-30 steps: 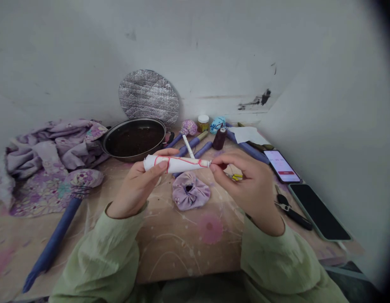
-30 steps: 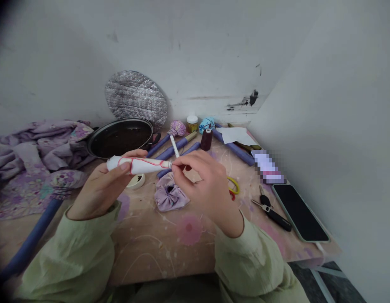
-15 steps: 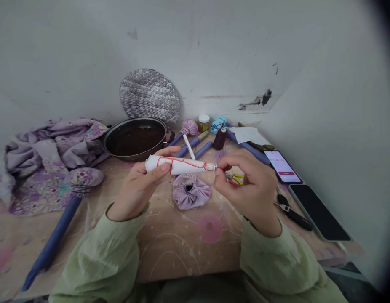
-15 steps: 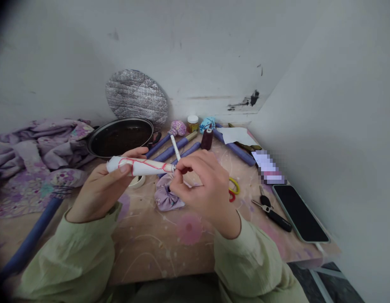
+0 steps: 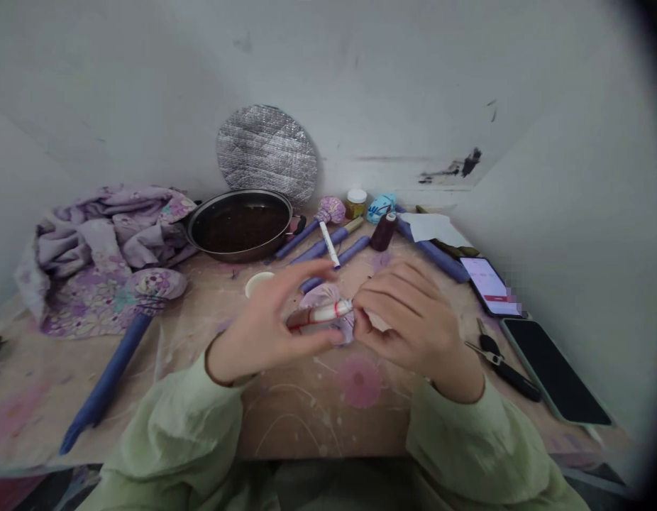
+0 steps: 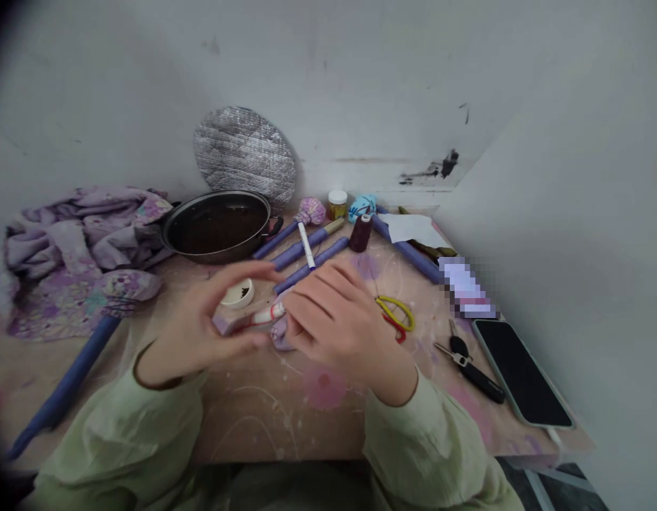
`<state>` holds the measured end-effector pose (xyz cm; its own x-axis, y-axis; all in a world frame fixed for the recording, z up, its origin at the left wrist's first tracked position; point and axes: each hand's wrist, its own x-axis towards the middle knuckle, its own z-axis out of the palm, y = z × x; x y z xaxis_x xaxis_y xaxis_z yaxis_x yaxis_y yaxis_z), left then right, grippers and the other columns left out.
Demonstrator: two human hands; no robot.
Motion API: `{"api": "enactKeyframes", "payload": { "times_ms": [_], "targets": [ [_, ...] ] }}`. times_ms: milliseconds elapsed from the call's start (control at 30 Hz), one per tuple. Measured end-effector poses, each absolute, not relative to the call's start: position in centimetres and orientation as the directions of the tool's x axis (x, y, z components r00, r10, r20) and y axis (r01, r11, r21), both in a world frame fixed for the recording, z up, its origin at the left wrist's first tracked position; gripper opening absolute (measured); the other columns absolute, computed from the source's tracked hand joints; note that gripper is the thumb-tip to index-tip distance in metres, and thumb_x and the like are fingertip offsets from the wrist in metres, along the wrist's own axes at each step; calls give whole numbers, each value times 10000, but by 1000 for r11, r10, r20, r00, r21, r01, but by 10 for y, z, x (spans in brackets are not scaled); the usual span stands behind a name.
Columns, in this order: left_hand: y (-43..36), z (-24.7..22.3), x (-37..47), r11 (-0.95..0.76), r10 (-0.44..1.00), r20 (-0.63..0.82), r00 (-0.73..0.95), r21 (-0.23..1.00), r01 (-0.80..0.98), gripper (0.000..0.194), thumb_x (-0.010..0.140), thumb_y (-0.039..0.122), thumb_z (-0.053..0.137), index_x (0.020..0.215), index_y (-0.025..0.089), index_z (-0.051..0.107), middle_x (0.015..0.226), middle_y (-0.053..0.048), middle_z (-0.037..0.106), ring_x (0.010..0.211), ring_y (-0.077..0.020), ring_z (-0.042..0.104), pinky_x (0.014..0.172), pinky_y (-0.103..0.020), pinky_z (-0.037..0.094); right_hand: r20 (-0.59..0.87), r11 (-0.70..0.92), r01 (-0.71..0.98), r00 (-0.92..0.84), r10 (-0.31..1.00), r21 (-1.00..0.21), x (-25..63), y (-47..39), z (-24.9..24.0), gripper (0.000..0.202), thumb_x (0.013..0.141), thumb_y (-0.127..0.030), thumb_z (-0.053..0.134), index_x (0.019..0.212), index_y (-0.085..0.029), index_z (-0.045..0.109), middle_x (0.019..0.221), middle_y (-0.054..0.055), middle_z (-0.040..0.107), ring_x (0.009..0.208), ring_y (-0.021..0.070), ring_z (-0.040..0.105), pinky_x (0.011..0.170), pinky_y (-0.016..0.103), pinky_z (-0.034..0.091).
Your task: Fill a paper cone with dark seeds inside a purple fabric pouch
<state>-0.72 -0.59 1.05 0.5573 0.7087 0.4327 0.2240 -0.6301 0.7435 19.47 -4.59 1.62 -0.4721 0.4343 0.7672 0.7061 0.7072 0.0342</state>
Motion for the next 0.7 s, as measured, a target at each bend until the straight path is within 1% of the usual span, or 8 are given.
{"api": "enactKeyframes", "payload": {
  "times_ms": [33, 100, 167, 233, 300, 467, 567, 700],
  "targets": [
    [-12, 13, -5, -668, 658, 407, 633, 704, 242, 598, 712, 372, 743, 1225, 197, 490, 1104, -76, 644, 1015, -215, 601, 931, -344, 439, 757, 723, 690, -497, 423, 49, 193, -46, 15, 133, 743, -81, 559, 771, -211, 544, 698, 17, 617, 703, 177, 570, 680, 354, 471],
    [-18, 15, -2, -725, 573, 359, 737, 641, 252, 413, 824, 382, 627, 1168, 182, 515, 997, -62, 671, 890, -186, 629, 806, -298, 469, 769, 737, 674, -501, 398, 57, 190, -47, 14, 133, 746, -86, 564, 779, -213, 544, 705, 16, 625, 708, 177, 576, 683, 355, 480],
    [-19, 14, -1, -775, 528, 346, 775, 569, 274, 251, 908, 346, 502, 1075, 162, 540, 912, -52, 670, 783, -157, 622, 708, -265, 459, 802, 729, 683, -462, 379, 49, 189, -48, 15, 148, 735, -83, 585, 777, -220, 547, 701, 13, 638, 689, 177, 577, 681, 365, 484],
    [-16, 12, -1, -819, 519, 371, 770, 473, 324, 225, 943, 327, 425, 1013, 148, 541, 869, -54, 658, 715, -147, 600, 644, -257, 432, 825, 716, 697, -425, 372, 36, 189, -49, 17, 168, 722, -78, 605, 767, -230, 552, 697, 12, 651, 675, 178, 582, 684, 373, 487],
    [-13, 9, -1, -850, 513, 425, 746, 373, 373, 252, 954, 345, 389, 989, 145, 537, 855, -59, 648, 689, -151, 583, 604, -258, 403, 842, 706, 708, -396, 366, 26, 189, -49, 19, 173, 725, -83, 608, 756, -246, 557, 698, 8, 662, 666, 176, 589, 687, 377, 492],
    [-10, 3, 0, -873, 484, 507, 713, 225, 432, 261, 952, 347, 395, 981, 144, 557, 822, -62, 640, 694, -165, 571, 607, -265, 389, 859, 705, 709, -347, 376, -22, 188, -48, 18, 162, 714, -87, 618, 762, -234, 572, 702, 4, 672, 637, 167, 590, 682, 388, 490],
    [-9, 1, -1, -857, 499, 523, 691, 176, 485, 253, 945, 347, 417, 999, 155, 572, 815, -62, 644, 707, -169, 575, 629, -269, 400, 854, 720, 683, -298, 426, -121, 189, -48, 18, 160, 717, -99, 619, 788, -238, 586, 728, 3, 677, 668, 180, 610, 674, 385, 487],
    [-7, 0, -3, -847, 484, 561, 672, 109, 520, 255, 938, 348, 435, 1057, 176, 580, 872, -69, 652, 783, -184, 590, 696, -290, 433, 830, 718, 648, -235, 506, -254, 190, -51, 19, 144, 730, -148, 646, 832, -243, 610, 775, 24, 686, 714, 196, 619, 674, 384, 488]
  ]
}}
